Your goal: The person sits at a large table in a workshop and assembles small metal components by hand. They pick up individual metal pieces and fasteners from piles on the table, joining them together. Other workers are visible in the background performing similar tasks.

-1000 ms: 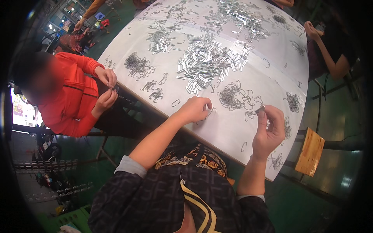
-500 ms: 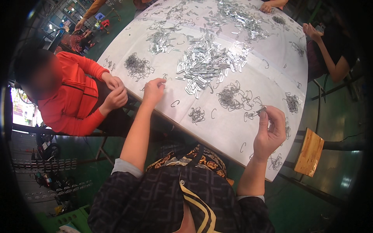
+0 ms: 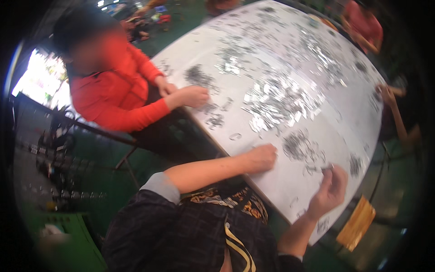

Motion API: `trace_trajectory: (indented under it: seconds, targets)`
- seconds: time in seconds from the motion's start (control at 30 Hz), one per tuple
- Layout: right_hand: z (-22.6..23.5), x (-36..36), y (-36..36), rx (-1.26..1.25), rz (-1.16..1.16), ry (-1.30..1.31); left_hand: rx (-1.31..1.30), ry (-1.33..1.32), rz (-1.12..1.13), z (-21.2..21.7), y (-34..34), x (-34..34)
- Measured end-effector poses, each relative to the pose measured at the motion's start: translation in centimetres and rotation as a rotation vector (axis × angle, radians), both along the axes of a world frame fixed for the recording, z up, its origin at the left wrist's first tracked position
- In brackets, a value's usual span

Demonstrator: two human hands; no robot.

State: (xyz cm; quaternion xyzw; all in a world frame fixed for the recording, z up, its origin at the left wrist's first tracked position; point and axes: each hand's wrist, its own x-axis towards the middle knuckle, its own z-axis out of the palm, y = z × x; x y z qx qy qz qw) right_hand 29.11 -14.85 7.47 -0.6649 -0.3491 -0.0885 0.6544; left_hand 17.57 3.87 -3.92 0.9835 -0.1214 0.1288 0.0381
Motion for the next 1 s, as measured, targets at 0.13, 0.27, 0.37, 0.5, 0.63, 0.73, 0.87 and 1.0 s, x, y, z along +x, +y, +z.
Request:
trace_trajectory:
  seconds: [0.13, 0.27, 0.37, 0.5, 0.63, 0.73, 0.87, 1.0]
  targets:
    - [-0.1, -0.5, 0.6, -0.015, 0.056, 0.025, 0.138, 0.097, -0.008, 0.5, -0.8, 0.4]
    - [0.2, -0.9, 1.5, -0.014, 0.067, 0.03, 0.147, 0.141, -0.037, 1.1, -0.9, 1.3]
    - [0.7, -1.2, 1.6, -0.056, 0.077, -0.005, 0.164, 0.119, 0.037, -0.2, -0.9, 1.8]
    - [1.1, -1.7, 1.4, -0.046, 0.082, -0.015, -0.28, -0.056, 0.18, 0.1, -0.1, 0.2]
    - [1.5, -2.6, 2.0, -0.054, 0.187, 0.0, -0.773, -0.158, 0.332, 3.3, -0.1, -4.5]
    - [2.1, -3.2, 2.4, -0.074, 0.277, 0.02, -1.015, -0.222, 0.403, 6.5, 0.3, -8.3]
    - [2.7, -4.5, 3.2, -0.067, 0.418, 0.015, -1.194, -0.242, 0.505, 11.1, 1.1, -13.3]
    - [3.2, -6.8, 4.3, -0.073, 0.551, 0.094, -1.149, -0.379, 0.537, 11.2, 0.9, -16.9]
